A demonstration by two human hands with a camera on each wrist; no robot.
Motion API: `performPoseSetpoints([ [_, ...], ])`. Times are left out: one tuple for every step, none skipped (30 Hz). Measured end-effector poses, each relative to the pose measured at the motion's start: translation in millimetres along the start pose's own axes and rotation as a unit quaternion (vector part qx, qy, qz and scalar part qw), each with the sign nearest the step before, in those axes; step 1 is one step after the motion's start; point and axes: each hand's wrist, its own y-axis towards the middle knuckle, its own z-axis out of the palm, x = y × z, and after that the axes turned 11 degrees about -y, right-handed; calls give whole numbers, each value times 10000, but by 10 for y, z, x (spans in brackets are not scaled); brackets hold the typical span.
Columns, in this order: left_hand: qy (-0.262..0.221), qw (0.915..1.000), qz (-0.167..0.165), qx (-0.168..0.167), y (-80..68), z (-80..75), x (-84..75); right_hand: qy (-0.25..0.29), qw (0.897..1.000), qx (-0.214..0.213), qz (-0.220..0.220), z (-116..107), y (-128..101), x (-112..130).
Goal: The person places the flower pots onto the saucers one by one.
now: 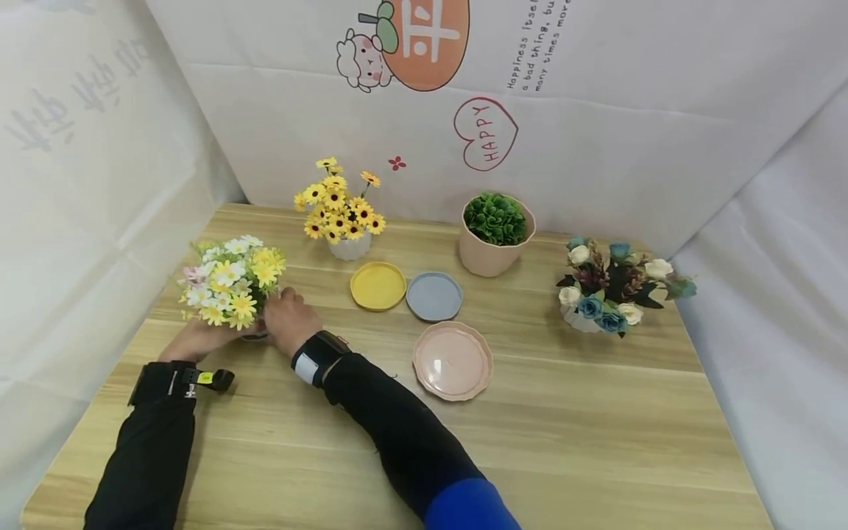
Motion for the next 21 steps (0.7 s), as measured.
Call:
performPoseSetpoints([
  [-3, 10000, -1, -30, 13, -24, 5, 15, 10000, -4, 22, 0, 27, 13],
  [-33, 10000, 45, -24, 29, -48, 8, 19, 10000, -5, 28, 1, 53, 25],
  [-69, 10000, 36, -32, 42, -72, 11, 36, 10000, -9, 30, 4, 79, 35],
  [-91, 10000, 20, -30, 53, -94, 12, 22, 10000, -21, 18, 6, 104, 42],
  [-164, 9999, -11, 0, 67, -114, 14, -11, 10000, -17, 11, 12, 129, 48],
  [-170, 9998, -40, 25, 81, -131, 11, -31, 10000, -21, 21, 19, 155, 52],
  [-236, 9997, -37, 46, 99, -147, 10, -69, 10000, -27, 42, 26, 181, 54],
  [-232, 9997, -42, 82, 118, -160, 6, -78, 9999, -15, 64, 31, 207, 56],
  [-260, 9996, -66, 102, 136, -174, 5, -91, 9999, 0, 92, 35, 233, 56],
  [-299, 9994, -46, 154, 158, -186, 3, -117, 9999, 14, 117, 36, 258, 57],
  [-387, 9991, -20, 186, 179, -199, 4, -126, 9998, 30, 147, 38, 285, 59],
  [-405, 9990, 11, 184, 194, -213, 2, -111, 9998, 41, 176, 36, 311, 62],
  [-457, 9988, 45, 193, 211, -230, 7, -121, 9997, 56, 192, 35, 337, 66],
  [-447, 9988, 60, 197, 224, -249, 13, -101, 9997, 79, 202, 28, 358, 71],
  [-528, 9984, 65, 198, 237, -268, 20, -74, 9997, 92, 221, 20, 375, 79],
  [-551, 9982, 95, 205, 247, -271, 19, -37, 9997, 96, 240, 10, 374, 73],
  [-544, 9983, 117, 190, 254, -276, 23, 29, 9996, 109, 269, 1, 372, 70],
  [-466, 9987, 100, 165, 261, -276, 25, 103, 9994, 134, 286, -11, 365, 66],
  [-438, 9989, 100, 147, 268, -274, 28, 193, 9993, 147, 288, -20, 355, 63],
  [-404, 9990, 110, 121, 270, -268, 29, 285, 9991, 155, 280, -27, 344, 60],
  [-333, 9994, 102, 82, 264, -260, 26, 382, 9988, 160, 252, -30, 333, 55],
])
